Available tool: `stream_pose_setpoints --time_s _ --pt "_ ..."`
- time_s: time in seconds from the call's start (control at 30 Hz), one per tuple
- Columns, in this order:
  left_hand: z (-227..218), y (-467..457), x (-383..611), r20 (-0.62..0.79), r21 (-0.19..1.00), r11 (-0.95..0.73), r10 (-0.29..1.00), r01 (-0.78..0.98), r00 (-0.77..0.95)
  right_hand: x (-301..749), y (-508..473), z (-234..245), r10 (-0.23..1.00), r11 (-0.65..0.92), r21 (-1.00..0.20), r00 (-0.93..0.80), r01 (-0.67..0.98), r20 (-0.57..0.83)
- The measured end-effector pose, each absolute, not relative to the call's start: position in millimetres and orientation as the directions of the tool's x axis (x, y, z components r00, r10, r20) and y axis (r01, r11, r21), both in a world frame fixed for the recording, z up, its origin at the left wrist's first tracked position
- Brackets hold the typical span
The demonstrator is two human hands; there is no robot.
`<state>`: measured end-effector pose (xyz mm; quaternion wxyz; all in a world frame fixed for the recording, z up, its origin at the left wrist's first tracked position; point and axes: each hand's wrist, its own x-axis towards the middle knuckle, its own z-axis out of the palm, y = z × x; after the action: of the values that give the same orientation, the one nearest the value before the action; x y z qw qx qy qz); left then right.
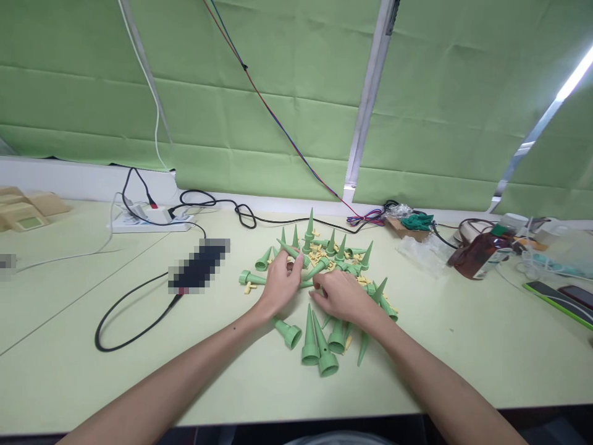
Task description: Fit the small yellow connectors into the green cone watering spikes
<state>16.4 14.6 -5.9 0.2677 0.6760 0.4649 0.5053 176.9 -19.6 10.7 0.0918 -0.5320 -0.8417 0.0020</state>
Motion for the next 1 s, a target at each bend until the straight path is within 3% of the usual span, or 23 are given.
stream_pose_setpoints --time_s 0.2,0.43,1.0 --pt "-5.9 12.9 17.0 0.361 0.893 -0.365 0.93 0.263 0.062 178.6 -21.6 10.1 0.9 0.419 0.012 -0.417 0.908 0.124" --pt "-8.2 14.5 17.2 0.3 0.936 -0.308 0.951 0.169 0.074 178.8 -22.3 10.1 0.903 0.418 0.002 -0.416 0.908 0.111" --pt "-5.7 11.8 18.2 0.32 0.929 -0.33 0.944 0.17 0.082 176.8 -21.0 5.3 0.872 0.482 -0.05 -0.473 0.875 0.128"
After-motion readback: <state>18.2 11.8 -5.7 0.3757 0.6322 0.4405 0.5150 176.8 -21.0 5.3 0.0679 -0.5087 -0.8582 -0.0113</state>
